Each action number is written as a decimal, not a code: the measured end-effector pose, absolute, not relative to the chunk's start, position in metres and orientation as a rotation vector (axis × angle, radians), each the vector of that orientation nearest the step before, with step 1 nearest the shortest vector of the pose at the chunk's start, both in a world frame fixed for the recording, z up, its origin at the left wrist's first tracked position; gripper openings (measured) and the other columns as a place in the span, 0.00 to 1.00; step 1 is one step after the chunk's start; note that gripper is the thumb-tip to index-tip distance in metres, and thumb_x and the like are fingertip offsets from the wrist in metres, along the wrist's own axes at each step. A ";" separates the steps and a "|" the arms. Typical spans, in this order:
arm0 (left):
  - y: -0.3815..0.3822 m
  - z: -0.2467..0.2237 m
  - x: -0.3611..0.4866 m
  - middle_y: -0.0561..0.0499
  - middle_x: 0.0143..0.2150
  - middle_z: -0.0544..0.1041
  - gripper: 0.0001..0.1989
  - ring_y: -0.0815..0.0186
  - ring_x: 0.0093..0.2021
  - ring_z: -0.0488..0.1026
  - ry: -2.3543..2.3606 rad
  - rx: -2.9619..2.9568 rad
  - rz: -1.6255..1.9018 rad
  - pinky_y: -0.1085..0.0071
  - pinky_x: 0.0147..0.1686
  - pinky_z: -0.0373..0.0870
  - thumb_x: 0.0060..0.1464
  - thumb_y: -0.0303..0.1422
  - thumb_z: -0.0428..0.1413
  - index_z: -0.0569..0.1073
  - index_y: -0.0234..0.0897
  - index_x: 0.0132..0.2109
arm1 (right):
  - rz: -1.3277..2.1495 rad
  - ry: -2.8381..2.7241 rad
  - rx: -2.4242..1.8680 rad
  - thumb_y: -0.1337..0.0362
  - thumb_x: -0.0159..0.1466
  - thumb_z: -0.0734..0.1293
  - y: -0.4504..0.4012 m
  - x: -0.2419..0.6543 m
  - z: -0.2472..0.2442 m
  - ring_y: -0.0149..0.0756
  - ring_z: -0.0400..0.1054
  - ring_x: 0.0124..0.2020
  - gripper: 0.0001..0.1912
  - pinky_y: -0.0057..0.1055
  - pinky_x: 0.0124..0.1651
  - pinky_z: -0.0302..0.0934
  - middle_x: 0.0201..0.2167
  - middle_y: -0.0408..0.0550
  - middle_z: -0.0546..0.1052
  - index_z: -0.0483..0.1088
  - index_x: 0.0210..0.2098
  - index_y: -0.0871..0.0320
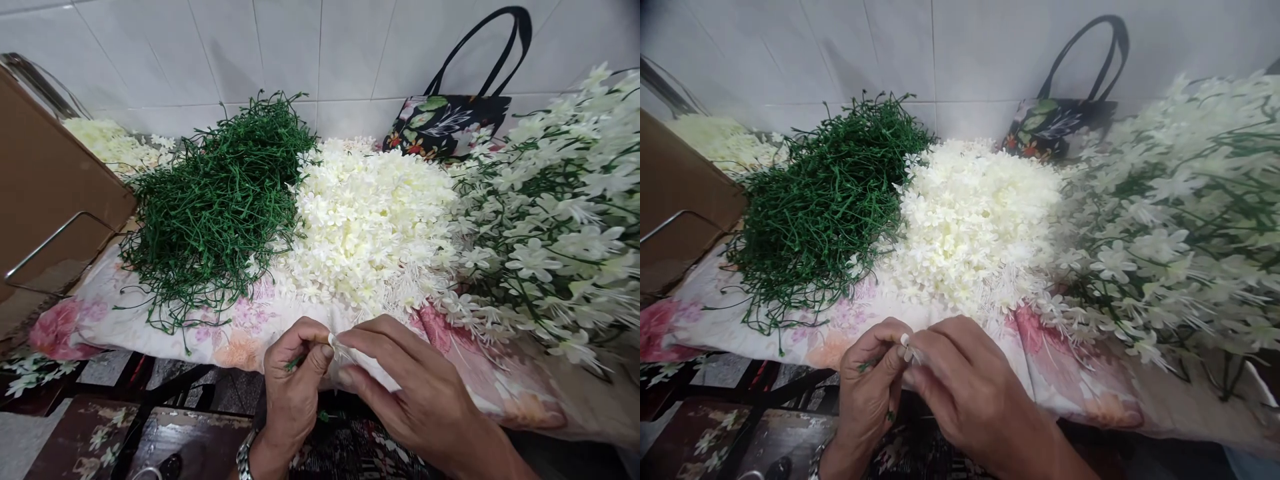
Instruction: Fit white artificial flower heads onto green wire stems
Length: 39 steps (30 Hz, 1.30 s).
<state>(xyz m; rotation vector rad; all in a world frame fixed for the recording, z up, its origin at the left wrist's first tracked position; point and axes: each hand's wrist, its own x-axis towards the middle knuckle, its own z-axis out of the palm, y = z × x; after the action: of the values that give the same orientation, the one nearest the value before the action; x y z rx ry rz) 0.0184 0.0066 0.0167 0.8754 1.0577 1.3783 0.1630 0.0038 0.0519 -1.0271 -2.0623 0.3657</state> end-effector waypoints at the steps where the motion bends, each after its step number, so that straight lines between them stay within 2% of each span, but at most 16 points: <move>1: 0.006 0.017 0.018 0.54 0.23 0.67 0.08 0.72 0.22 0.61 1.071 0.918 1.373 0.77 0.20 0.58 0.47 0.34 0.61 0.74 0.35 0.26 | 0.370 -2.037 -1.011 0.72 0.64 0.60 0.004 0.159 0.051 0.31 0.66 0.32 0.08 0.27 0.33 0.64 0.29 0.47 0.71 0.67 0.40 0.60; 5: 0.005 0.018 0.018 0.55 0.23 0.67 0.07 0.73 0.21 0.60 1.079 0.917 1.387 0.76 0.20 0.58 0.47 0.35 0.61 0.74 0.36 0.27 | 0.359 -1.955 -0.978 0.76 0.62 0.60 0.005 0.154 0.041 0.30 0.65 0.30 0.07 0.25 0.31 0.63 0.27 0.47 0.71 0.68 0.37 0.63; 13: 0.004 0.021 0.017 0.52 0.23 0.69 0.09 0.70 0.23 0.64 1.040 0.992 1.361 0.76 0.19 0.59 0.48 0.37 0.60 0.74 0.36 0.26 | 0.417 -1.899 -0.948 0.77 0.61 0.61 0.003 0.150 0.037 0.29 0.64 0.28 0.07 0.26 0.28 0.62 0.26 0.46 0.69 0.67 0.36 0.63; 19: 0.002 0.014 0.014 0.53 0.24 0.67 0.09 0.72 0.21 0.61 1.039 1.068 1.341 0.77 0.17 0.55 0.52 0.36 0.58 0.73 0.36 0.27 | 0.402 -1.914 -0.948 0.76 0.61 0.60 0.004 0.149 0.035 0.29 0.65 0.28 0.07 0.25 0.29 0.62 0.25 0.45 0.69 0.66 0.35 0.60; 22: 0.004 0.016 0.014 0.53 0.23 0.67 0.09 0.72 0.21 0.60 1.042 1.019 1.314 0.77 0.18 0.55 0.51 0.36 0.58 0.73 0.36 0.27 | 0.481 -1.896 -1.043 0.70 0.62 0.62 0.006 0.154 0.039 0.30 0.66 0.30 0.07 0.26 0.31 0.65 0.29 0.46 0.71 0.66 0.41 0.59; 25: 0.005 0.017 0.014 0.55 0.22 0.67 0.09 0.73 0.20 0.58 1.032 0.973 1.316 0.77 0.19 0.55 0.50 0.35 0.59 0.73 0.35 0.26 | 0.534 -1.913 -1.117 0.61 0.60 0.65 0.007 0.157 0.043 0.34 0.68 0.35 0.20 0.30 0.36 0.68 0.38 0.50 0.72 0.63 0.50 0.58; 26: 0.005 0.017 0.015 0.55 0.22 0.66 0.08 0.74 0.21 0.59 1.022 0.963 1.319 0.77 0.20 0.56 0.50 0.34 0.59 0.73 0.35 0.27 | 0.546 -1.928 -1.099 0.61 0.60 0.65 0.007 0.156 0.043 0.34 0.68 0.36 0.19 0.29 0.36 0.68 0.38 0.50 0.72 0.63 0.50 0.58; 29: 0.004 0.014 0.017 0.55 0.22 0.67 0.07 0.73 0.22 0.60 0.979 0.949 1.305 0.78 0.22 0.57 0.50 0.33 0.59 0.73 0.35 0.28 | 0.540 -1.929 -1.043 0.69 0.62 0.62 0.006 0.154 0.039 0.31 0.68 0.32 0.08 0.25 0.33 0.66 0.31 0.47 0.72 0.67 0.42 0.59; 31: 0.003 0.013 0.018 0.55 0.23 0.67 0.06 0.73 0.23 0.60 0.985 0.952 1.268 0.78 0.22 0.57 0.50 0.33 0.58 0.72 0.34 0.29 | 0.502 -1.902 -1.047 0.73 0.63 0.60 0.006 0.154 0.035 0.29 0.67 0.28 0.07 0.24 0.30 0.64 0.27 0.46 0.70 0.68 0.38 0.60; 35: 0.005 0.019 0.018 0.54 0.26 0.70 0.03 0.72 0.24 0.62 1.120 1.072 1.153 0.76 0.24 0.57 0.51 0.27 0.53 0.70 0.35 0.31 | 0.509 -1.842 -1.114 0.72 0.62 0.61 0.006 0.162 0.034 0.28 0.65 0.25 0.05 0.24 0.27 0.61 0.24 0.44 0.70 0.68 0.33 0.60; 39: 0.007 0.028 0.021 0.54 0.26 0.70 0.08 0.70 0.26 0.64 1.223 1.308 1.000 0.75 0.25 0.58 0.49 0.22 0.47 0.69 0.37 0.30 | 0.737 -1.716 -1.043 0.70 0.62 0.63 0.004 0.168 0.047 0.28 0.65 0.25 0.05 0.24 0.26 0.61 0.23 0.42 0.70 0.67 0.30 0.58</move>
<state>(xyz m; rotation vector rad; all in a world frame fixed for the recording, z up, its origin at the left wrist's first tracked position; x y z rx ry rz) 0.0210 0.0073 0.0276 1.3084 1.2232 1.0001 0.1679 0.0039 0.0472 -1.0434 -1.7160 0.7366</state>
